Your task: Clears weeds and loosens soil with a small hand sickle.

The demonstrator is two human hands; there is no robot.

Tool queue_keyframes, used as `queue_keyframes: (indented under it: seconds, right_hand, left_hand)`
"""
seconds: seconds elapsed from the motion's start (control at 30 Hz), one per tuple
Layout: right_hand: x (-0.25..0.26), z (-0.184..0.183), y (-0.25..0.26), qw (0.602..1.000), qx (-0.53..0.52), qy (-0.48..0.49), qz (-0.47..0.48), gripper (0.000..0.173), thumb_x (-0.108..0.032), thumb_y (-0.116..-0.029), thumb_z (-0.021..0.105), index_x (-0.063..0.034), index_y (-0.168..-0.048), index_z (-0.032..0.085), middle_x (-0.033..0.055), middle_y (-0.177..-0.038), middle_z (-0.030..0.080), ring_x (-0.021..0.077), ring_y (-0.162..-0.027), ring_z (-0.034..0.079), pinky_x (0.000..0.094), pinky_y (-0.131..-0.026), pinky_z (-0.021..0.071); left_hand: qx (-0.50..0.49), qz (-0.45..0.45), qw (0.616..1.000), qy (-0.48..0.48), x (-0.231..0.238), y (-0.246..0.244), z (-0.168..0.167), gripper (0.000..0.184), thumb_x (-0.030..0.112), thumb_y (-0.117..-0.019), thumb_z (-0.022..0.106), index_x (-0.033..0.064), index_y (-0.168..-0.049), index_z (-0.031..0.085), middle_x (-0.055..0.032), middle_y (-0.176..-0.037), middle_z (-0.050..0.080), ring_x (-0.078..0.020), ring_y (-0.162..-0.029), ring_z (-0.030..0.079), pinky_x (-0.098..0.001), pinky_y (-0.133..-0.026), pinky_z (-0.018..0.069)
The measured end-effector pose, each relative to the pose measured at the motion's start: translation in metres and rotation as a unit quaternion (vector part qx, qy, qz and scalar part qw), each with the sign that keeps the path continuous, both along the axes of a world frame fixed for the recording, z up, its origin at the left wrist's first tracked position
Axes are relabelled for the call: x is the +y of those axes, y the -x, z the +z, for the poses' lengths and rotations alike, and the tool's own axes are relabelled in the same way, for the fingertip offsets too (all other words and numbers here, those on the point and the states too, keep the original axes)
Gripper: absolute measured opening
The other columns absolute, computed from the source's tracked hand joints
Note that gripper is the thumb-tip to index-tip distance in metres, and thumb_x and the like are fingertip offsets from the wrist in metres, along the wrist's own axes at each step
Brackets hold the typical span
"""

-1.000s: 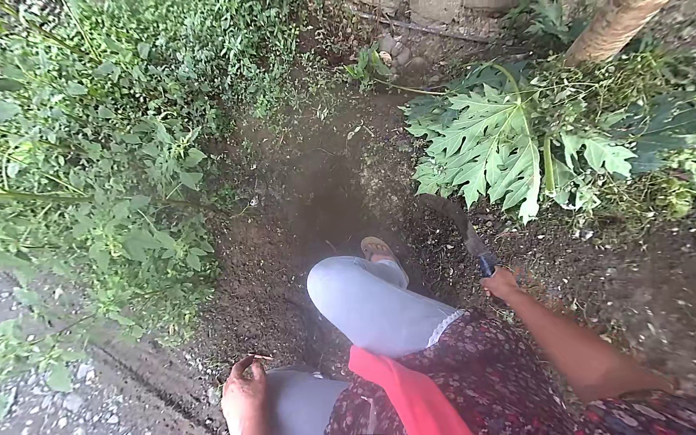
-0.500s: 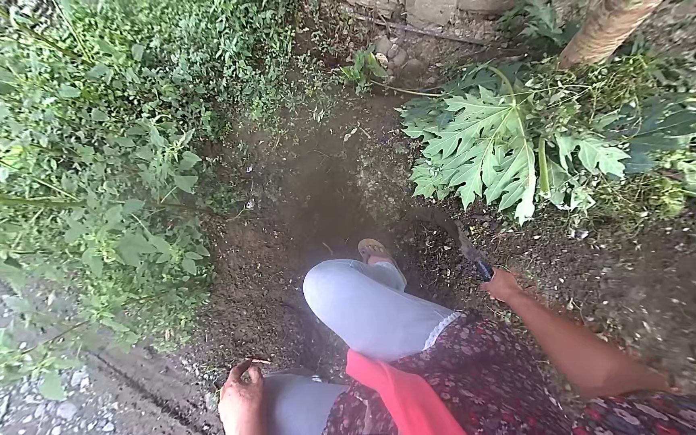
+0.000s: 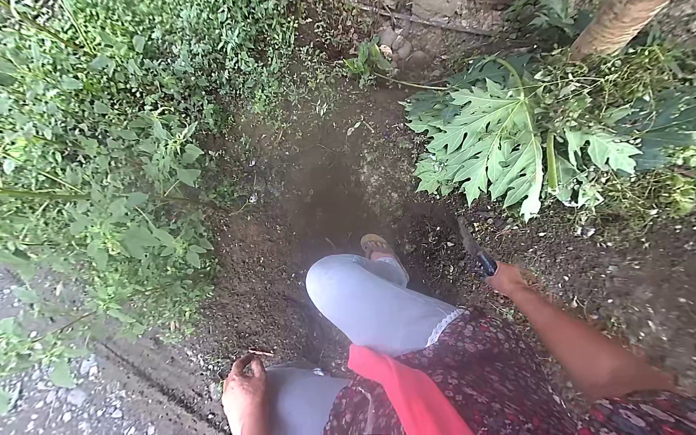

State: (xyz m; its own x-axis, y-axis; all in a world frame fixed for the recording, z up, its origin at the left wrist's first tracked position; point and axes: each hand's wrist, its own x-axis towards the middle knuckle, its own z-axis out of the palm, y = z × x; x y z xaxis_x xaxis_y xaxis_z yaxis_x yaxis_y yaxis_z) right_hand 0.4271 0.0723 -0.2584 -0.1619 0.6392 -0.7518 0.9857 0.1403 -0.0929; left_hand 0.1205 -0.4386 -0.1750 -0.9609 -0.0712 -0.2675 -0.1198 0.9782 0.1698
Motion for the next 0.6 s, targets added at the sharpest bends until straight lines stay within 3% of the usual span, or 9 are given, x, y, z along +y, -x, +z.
queue_keyframes:
  seconds: [0.07,0.17,0.27,0.47,0.53,0.6]
  right_hand:
    - [-0.003,-0.004,0.002,1.0,-0.012,0.003,-0.001,0.058,-0.024,-0.0942,0.072,-0.0017,-0.144,0.053,0.0264,-0.135,0.062,0.0441,-0.128,0.06,0.0648,-0.102,0.0478]
    - [0.01,-0.004,-0.008,0.994,-0.066,0.023,0.085,0.06,-0.023,-0.0931,0.075,-0.0025,-0.145,0.053,0.027,-0.139,0.06,0.0457,-0.131,0.057,0.0686,-0.103,0.0456]
    - [0.028,0.013,-0.008,0.99,-0.073,0.015,0.123,0.055,-0.022,-0.0932,0.074,-0.0042,-0.142,0.056,0.0268,-0.136,0.062,0.0466,-0.128,0.059,0.0692,-0.099,0.0474]
    - [0.007,0.004,0.018,0.997,0.047,0.018,-0.054,0.056,-0.02,-0.0943,0.072,-0.0005,-0.143,0.052,0.0257,-0.122,0.067,0.0384,-0.103,0.07,0.0567,-0.093,0.0542]
    - [-0.004,-0.009,0.019,0.998,0.037,0.023,-0.047,0.057,-0.02,-0.0939,0.073,-0.0002,-0.143,0.052,0.0262,-0.124,0.066,0.0396,-0.108,0.069,0.058,-0.095,0.0533]
    - [-0.004,-0.014,0.012,0.999,-0.015,0.037,0.027,0.057,-0.021,-0.0931,0.073,0.0,-0.143,0.054,0.0275,-0.134,0.063,0.0435,-0.123,0.063,0.0639,-0.101,0.0496]
  left_hand:
    - [0.0,-0.003,1.0,-0.003,0.001,0.001,0.0,0.031,0.021,-0.106,0.054,0.0057,-0.128,0.07,-0.0261,-0.129,0.067,-0.0462,-0.126,0.061,-0.0666,-0.106,0.0437]
    - [0.001,-0.004,1.0,-0.005,0.001,0.001,0.002,0.031,0.021,-0.1059,0.053,0.006,-0.128,0.07,-0.0252,-0.129,0.067,-0.0454,-0.126,0.061,-0.0664,-0.106,0.0435]
    - [0.002,-0.002,1.0,-0.008,0.0,0.0,0.0,0.031,0.021,-0.1058,0.052,0.0057,-0.128,0.07,-0.026,-0.13,0.067,-0.0463,-0.126,0.06,-0.0672,-0.105,0.0434]
    - [0.006,0.005,1.0,-0.006,0.003,0.0,0.001,0.03,0.02,-0.1056,0.054,0.0058,-0.127,0.07,-0.0266,-0.129,0.067,-0.0471,-0.126,0.061,-0.0677,-0.104,0.0439]
    - [-0.001,0.007,1.0,-0.003,0.002,0.0,0.0,0.031,0.021,-0.1056,0.053,0.006,-0.127,0.07,-0.0266,-0.13,0.066,-0.0468,-0.126,0.06,-0.0673,-0.105,0.0438]
    - [-0.004,0.003,1.0,-0.005,0.002,0.0,0.001,0.032,0.021,-0.1056,0.053,0.0055,-0.128,0.069,-0.0271,-0.13,0.066,-0.0473,-0.127,0.06,-0.0672,-0.105,0.0435]
